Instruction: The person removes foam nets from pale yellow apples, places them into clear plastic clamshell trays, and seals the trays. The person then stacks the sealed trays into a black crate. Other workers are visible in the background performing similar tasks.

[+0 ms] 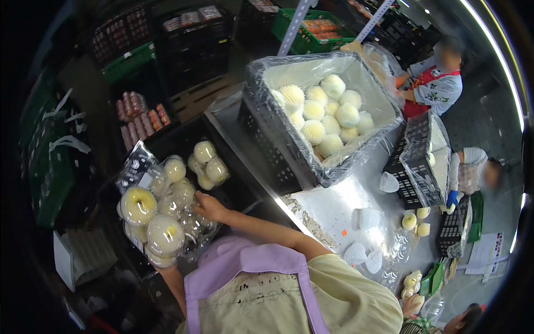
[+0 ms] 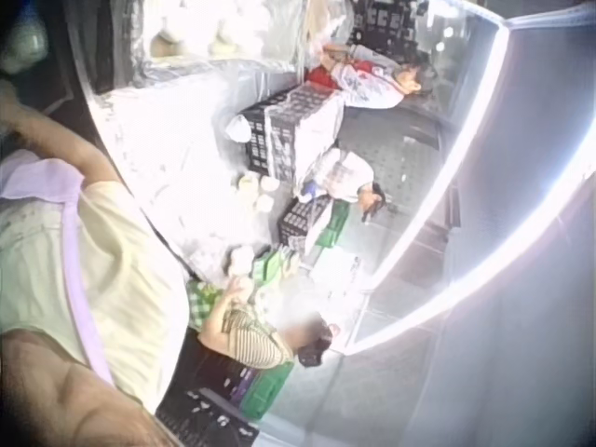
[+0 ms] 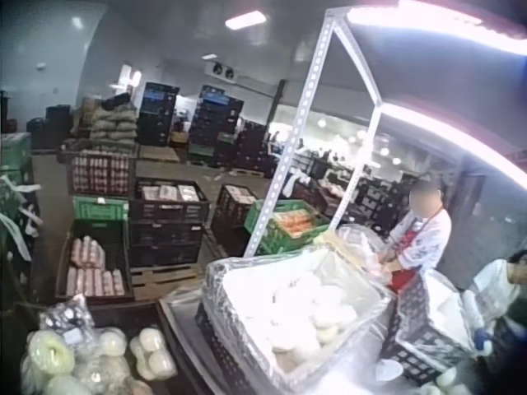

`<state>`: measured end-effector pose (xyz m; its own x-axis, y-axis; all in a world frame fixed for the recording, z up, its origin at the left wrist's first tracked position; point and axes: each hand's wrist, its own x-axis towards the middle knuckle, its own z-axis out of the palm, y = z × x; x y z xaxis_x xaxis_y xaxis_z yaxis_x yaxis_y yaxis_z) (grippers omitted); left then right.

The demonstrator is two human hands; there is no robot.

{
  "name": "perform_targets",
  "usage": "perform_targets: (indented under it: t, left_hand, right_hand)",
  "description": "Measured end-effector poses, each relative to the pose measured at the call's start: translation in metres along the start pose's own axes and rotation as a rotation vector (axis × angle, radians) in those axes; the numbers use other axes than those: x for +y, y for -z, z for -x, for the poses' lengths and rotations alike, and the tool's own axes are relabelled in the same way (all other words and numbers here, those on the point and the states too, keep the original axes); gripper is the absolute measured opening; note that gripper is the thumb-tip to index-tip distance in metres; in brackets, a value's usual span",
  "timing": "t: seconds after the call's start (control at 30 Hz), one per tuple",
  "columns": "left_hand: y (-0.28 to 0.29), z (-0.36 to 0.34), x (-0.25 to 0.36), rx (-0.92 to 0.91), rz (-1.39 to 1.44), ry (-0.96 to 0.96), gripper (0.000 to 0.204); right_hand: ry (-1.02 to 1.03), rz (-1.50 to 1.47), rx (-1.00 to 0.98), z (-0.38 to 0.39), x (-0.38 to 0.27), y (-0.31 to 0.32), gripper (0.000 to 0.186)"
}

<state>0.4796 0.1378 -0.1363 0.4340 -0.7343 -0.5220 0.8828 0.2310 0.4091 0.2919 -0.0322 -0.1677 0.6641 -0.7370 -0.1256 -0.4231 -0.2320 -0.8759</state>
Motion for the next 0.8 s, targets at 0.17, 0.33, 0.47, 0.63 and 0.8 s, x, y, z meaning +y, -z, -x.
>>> perform_targets:
  t: [0.17,0.33,0.47,0.63,0.8]
  left_hand:
    - [0.004,0.003,-0.001,0.03,-0.025,0.019,0.054]
    - [0.007,0.003,0.0,0.035,-0.045,0.033,0.054]
    - [0.007,-0.001,-0.003,0.027,-0.047,0.044,0.053]
    - [0.002,-0.008,-0.004,-0.008,-0.033,0.04,0.053]
    - [0.003,-0.01,-0.005,-0.041,-0.004,0.041,0.053]
  right_hand:
    - [-0.049,0.092,-0.209,0.007,-0.007,0.005,0.049]
    - [-0.087,0.109,-0.362,0.011,-0.007,0.01,0.056]
    - [-0.114,-0.007,-0.248,0.022,-0.018,0.023,0.059]
    - [-0.022,-0.064,0.053,0.029,-0.043,0.051,0.056]
    - [-0.055,-0.053,0.146,0.037,-0.044,0.077,0.053]
